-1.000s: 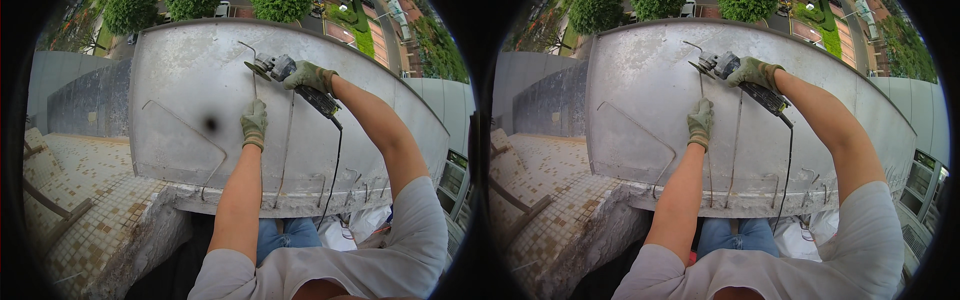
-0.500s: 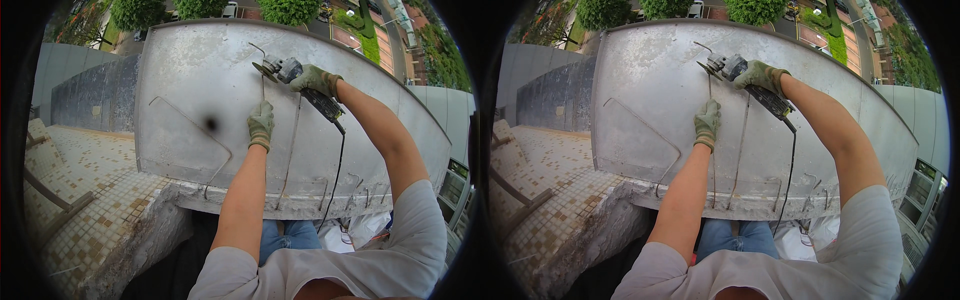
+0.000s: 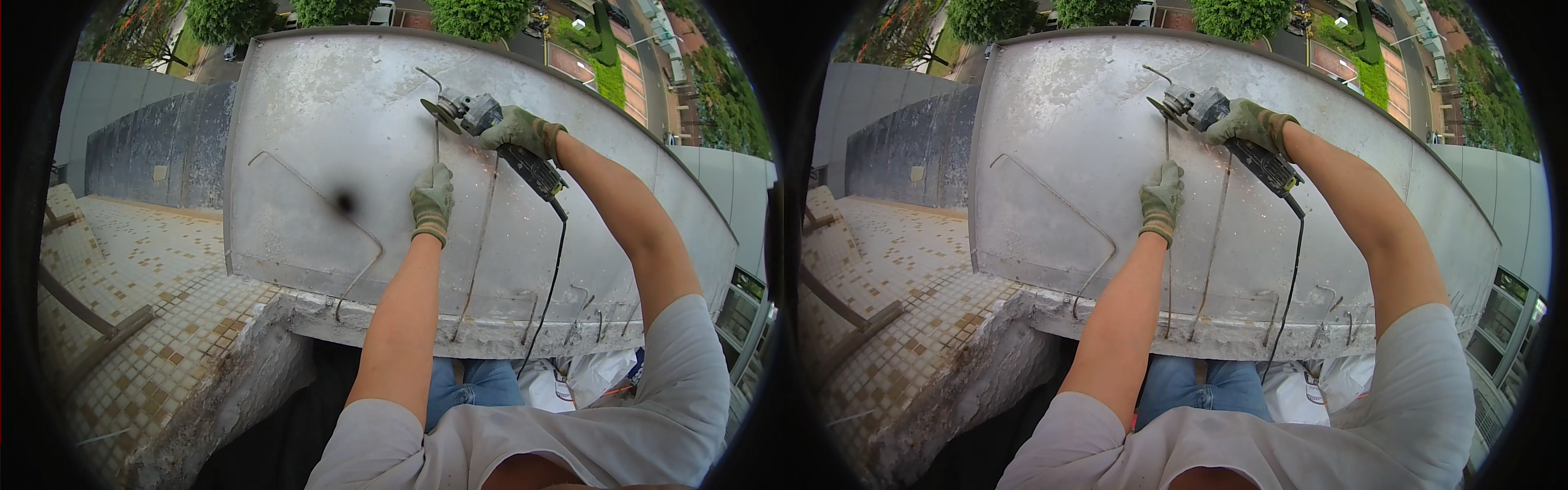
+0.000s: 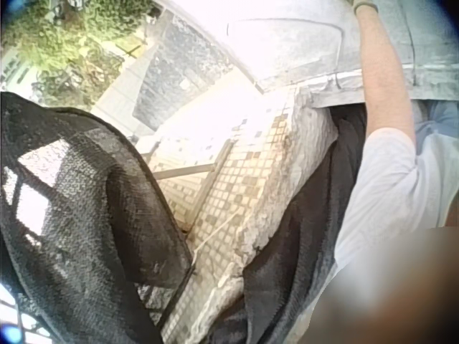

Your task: Cutting metal rebar and concrete on a balcony using an angle grinder.

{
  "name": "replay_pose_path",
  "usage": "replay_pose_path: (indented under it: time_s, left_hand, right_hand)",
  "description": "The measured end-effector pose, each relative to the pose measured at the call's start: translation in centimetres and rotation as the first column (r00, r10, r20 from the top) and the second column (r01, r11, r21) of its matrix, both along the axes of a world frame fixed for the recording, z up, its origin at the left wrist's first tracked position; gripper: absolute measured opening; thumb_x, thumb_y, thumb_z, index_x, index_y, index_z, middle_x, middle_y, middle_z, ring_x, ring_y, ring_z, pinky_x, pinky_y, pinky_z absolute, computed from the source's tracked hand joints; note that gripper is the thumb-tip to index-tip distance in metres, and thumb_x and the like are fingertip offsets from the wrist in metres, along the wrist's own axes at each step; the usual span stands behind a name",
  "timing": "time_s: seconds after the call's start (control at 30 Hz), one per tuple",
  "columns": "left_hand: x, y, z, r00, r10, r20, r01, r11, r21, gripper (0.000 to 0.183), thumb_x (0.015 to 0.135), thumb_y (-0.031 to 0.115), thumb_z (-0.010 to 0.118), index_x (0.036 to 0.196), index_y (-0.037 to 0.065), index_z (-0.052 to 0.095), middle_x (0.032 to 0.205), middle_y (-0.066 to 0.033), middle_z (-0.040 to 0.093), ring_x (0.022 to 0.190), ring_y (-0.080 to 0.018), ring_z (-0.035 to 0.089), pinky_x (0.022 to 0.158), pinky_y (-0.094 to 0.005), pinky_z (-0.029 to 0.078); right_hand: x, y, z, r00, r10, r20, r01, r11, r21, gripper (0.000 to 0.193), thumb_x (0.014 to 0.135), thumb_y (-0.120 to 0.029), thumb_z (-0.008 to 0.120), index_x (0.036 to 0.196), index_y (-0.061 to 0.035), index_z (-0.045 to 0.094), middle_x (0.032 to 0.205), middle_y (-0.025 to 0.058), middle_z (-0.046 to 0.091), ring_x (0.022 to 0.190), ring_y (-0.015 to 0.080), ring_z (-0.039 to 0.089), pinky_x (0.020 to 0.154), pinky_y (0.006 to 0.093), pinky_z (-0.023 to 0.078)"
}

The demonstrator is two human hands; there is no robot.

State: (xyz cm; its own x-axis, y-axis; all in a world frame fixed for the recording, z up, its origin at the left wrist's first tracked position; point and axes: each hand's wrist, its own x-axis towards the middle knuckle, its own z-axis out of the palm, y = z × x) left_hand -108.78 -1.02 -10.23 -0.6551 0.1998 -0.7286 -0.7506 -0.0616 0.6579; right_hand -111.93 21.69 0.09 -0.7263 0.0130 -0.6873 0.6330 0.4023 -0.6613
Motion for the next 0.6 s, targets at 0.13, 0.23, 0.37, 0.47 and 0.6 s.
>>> replay_pose_path:
  time_s: [0.13,0.23,0.37,0.47,0.6]
  left_hand:
    - [-0.04,0.09,-0.28,1.0,0.005,-0.002,-0.005,1.0,0.013,0.032,0.095,0.031,0.063,0.112,0.004,0.066,0.089,-0.0016,0.064,0.066,-0.0104,0.052,0.052,-0.0285,0.044]
    - [-0.04,-0.15,-0.4,1.0,-0.023,-0.02,0.023,1.0,-0.012,0.032,0.097,0.034,0.063,0.113,0.007,0.068,0.094,-0.0003,0.066,0.067,-0.0077,0.053,0.052,-0.0259,0.046]
    - [-0.03,0.1,-0.04,1.0,-0.004,0.004,0.004,1.0,0.018,0.031,0.097,0.034,0.063,0.113,0.007,0.068,0.094,-0.0003,0.066,0.068,-0.0079,0.053,0.052,-0.0258,0.045]
    - [-0.1,0.0,0.08,1.0,-0.008,-0.003,0.008,1.0,0.008,0.034,0.096,0.032,0.063,0.115,0.004,0.066,0.091,-0.0013,0.064,0.067,-0.01,0.052,0.052,-0.0283,0.044]
    - [-0.11,-0.04,-0.14,1.0,-0.003,-0.008,0.003,1.0,0.019,0.035,0.096,0.032,0.064,0.116,0.003,0.066,0.092,-0.0018,0.065,0.067,-0.0097,0.052,0.052,-0.0281,0.044]
  right_hand:
    - [-0.32,0.25,0.05,0.999,0.039,0.0,-0.039,0.999,0.016,0.035,0.063,-0.033,0.078,0.081,-0.004,0.07,0.072,0.0036,0.062,0.06,0.0142,0.055,0.057,0.0304,0.047]
    - [-0.42,0.01,-0.1,0.999,-0.009,0.034,0.009,1.0,0.009,0.035,0.063,-0.033,0.078,0.082,-0.004,0.07,0.071,0.0036,0.062,0.059,0.0141,0.055,0.057,0.0302,0.047]
    - [-0.17,0.39,-0.45,1.0,-0.008,0.006,0.008,1.0,-0.01,0.036,0.063,-0.033,0.078,0.081,-0.003,0.07,0.07,0.0037,0.062,0.058,0.0145,0.055,0.055,0.0308,0.048]
    - [-0.33,0.16,-0.1,1.0,0.021,0.022,-0.021,1.0,0.006,0.033,0.066,-0.03,0.077,0.083,-0.0029,0.068,0.071,0.0021,0.062,0.059,0.0116,0.054,0.056,0.0297,0.048]
    - [-0.36,0.41,-0.24,0.998,0.051,0.048,-0.052,0.998,0.019,0.032,0.069,-0.029,0.075,0.086,-0.0034,0.066,0.072,-0.0001,0.061,0.061,0.0087,0.052,0.057,0.0284,0.048]
